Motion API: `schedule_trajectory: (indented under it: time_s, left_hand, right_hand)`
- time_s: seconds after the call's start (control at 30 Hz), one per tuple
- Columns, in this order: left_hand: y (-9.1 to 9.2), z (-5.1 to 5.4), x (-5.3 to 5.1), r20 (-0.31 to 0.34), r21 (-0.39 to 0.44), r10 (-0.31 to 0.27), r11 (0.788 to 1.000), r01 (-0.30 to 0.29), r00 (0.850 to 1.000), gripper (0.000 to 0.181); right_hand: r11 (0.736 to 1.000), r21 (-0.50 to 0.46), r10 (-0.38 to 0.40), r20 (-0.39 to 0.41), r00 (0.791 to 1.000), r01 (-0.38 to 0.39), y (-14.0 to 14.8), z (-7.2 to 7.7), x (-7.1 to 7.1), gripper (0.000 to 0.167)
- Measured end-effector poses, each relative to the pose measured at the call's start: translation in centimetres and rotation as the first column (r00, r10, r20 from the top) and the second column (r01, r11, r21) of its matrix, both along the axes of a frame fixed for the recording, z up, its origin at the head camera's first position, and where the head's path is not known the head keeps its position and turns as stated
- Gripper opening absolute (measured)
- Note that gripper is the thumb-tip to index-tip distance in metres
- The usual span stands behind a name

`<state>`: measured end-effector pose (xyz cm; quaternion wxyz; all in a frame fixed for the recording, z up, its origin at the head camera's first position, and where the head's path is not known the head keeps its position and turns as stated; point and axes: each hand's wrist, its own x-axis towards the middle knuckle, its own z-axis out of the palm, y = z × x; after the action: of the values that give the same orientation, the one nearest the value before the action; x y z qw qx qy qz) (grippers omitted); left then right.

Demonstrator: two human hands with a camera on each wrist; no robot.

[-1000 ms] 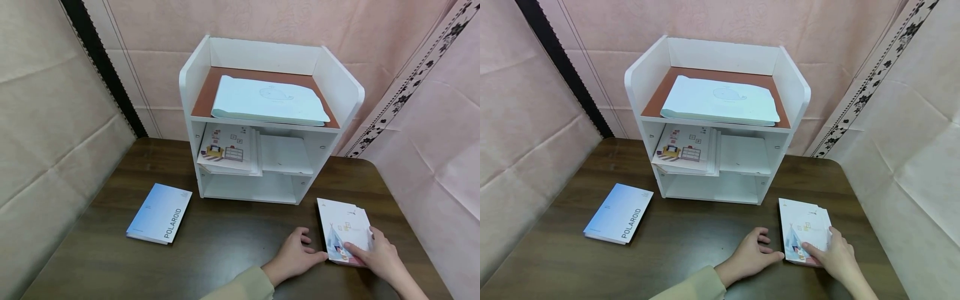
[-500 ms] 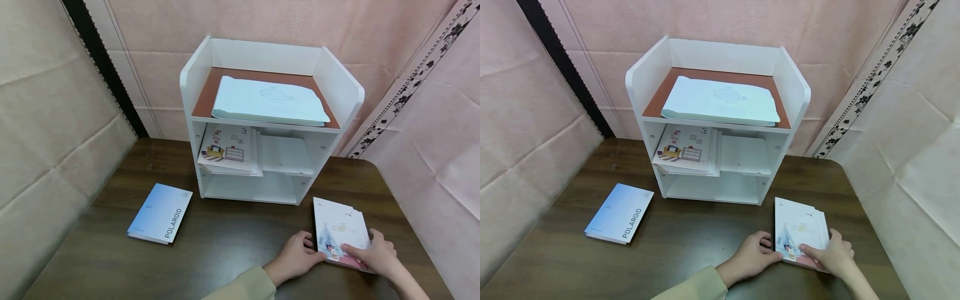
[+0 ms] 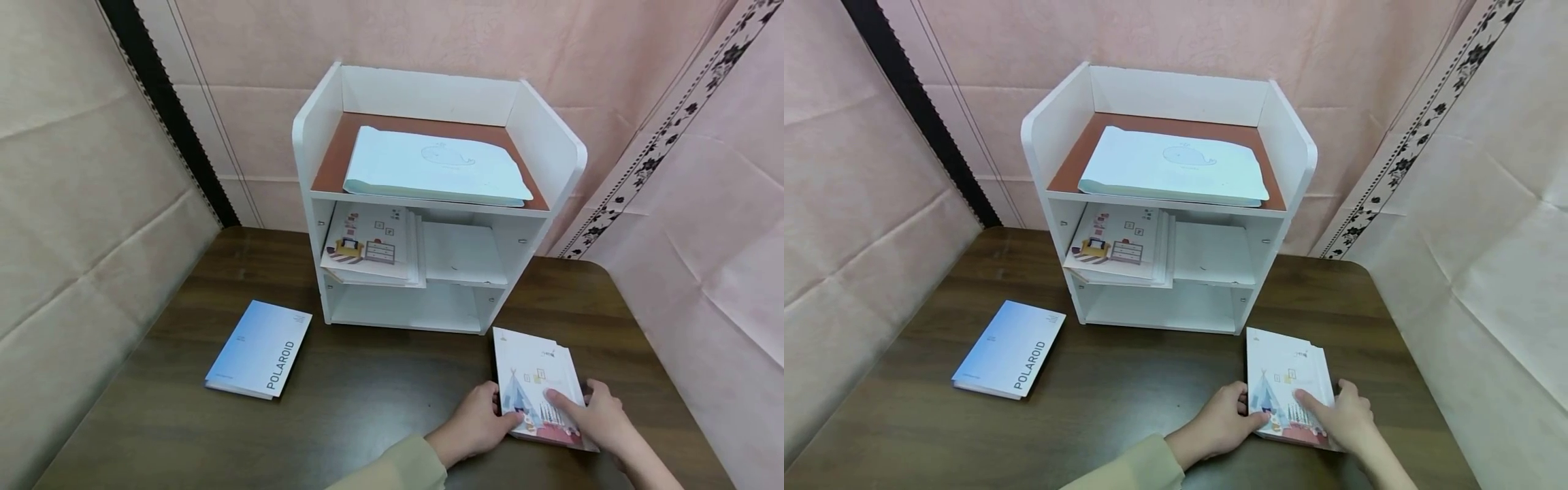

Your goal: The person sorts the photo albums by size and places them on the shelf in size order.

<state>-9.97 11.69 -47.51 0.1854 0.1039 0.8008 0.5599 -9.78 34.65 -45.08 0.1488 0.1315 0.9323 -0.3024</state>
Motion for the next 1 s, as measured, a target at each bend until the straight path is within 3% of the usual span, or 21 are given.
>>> schedule_trajectory:
  time_s: [0.3,0.57,0.87,0.93,1.0]
  left_hand:
    - [-1.7,0.1,0.2,0.016,0.052,-0.042,0.998,0.041,0.999,0.031]
    - [-3.7,0.2,0.4,-0.009,0.066,-0.056,0.996,0.057,0.998,0.033]
    - [-6.5,0.7,0.6,-0.024,0.053,-0.114,0.992,0.115,0.993,0.035]
    - [-7.0,0.8,0.7,-0.009,0.055,-0.13,0.99,0.13,0.992,0.034]
    - [-7.5,1.0,0.9,-0.007,0.063,-0.139,0.988,0.14,0.99,0.033]
  right_hand:
    - [0.987,-0.152,-0.039,0.069,0.997,0.049,-0.5,0.1,-0.2,0.109]
    - [0.965,-0.243,-0.094,0.038,0.995,0.1,-1.7,0.5,0.2,0.074]
    - [0.973,-0.224,-0.074,-0.056,0.996,0.059,-3.2,1.8,0.6,0.069]
    - [0.964,-0.26,-0.083,-0.085,0.993,0.059,-3.7,1.9,0.8,0.067]
    - [0.935,-0.346,-0.117,-0.104,0.988,0.074,-4.3,2.0,0.8,0.065]
